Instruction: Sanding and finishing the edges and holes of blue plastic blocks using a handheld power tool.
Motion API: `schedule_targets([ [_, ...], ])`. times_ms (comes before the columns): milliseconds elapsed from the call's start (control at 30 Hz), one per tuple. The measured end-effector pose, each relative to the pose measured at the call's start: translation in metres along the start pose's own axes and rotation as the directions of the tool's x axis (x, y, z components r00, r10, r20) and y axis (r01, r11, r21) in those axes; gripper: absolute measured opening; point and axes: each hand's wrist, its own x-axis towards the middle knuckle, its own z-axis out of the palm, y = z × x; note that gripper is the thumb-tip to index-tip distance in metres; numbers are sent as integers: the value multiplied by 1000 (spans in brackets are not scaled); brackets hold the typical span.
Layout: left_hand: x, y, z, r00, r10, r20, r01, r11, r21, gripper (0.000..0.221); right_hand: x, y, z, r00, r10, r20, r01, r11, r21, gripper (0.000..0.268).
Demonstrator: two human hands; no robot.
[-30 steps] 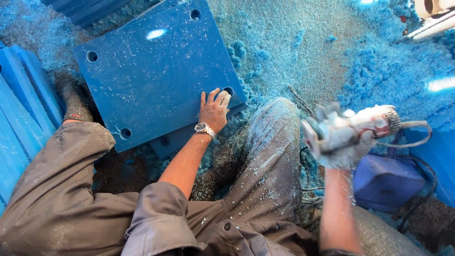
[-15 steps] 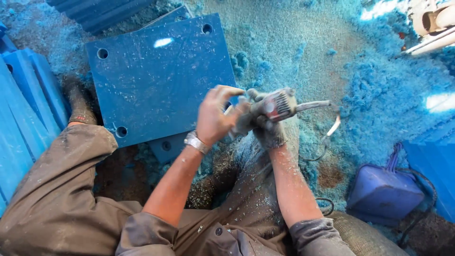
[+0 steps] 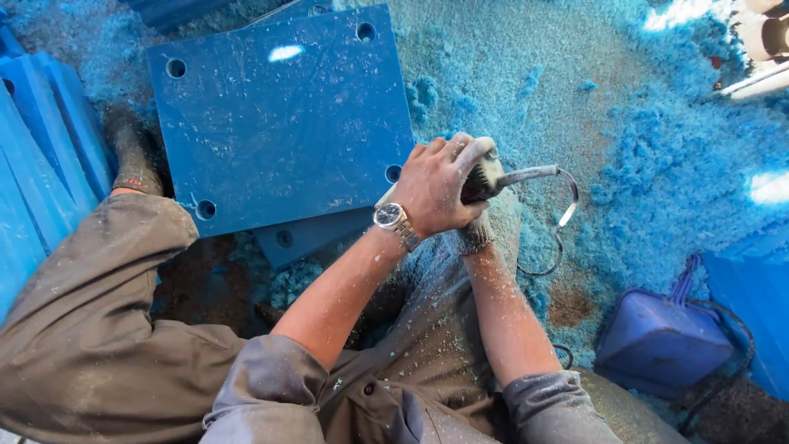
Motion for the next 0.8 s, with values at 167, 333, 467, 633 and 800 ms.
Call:
schedule_targets([
  [167,12,7,11,990,-73,122,70,997,32,75,-21,17,-55,999,6,-37,-8,999,-40,58],
  [333,17,14,13,985,-40,166,34,999,39,69,-18,18,-63,998,-9,-65,4,997,-75,58],
  [467,18,11,27,996,27,85,-35,995,93,81,6,31,-76,996,-18,-84,9,995,-103,58],
  [633,11,-22,10,986,162,50,-144,954,-264,87,26,40,-95,995,-24,-98,9,990,-142,59],
  [800,-61,-109,40,926,-377,24,377,923,-72,59,12,30,-66,990,-53,-133,29,984,-176,60],
])
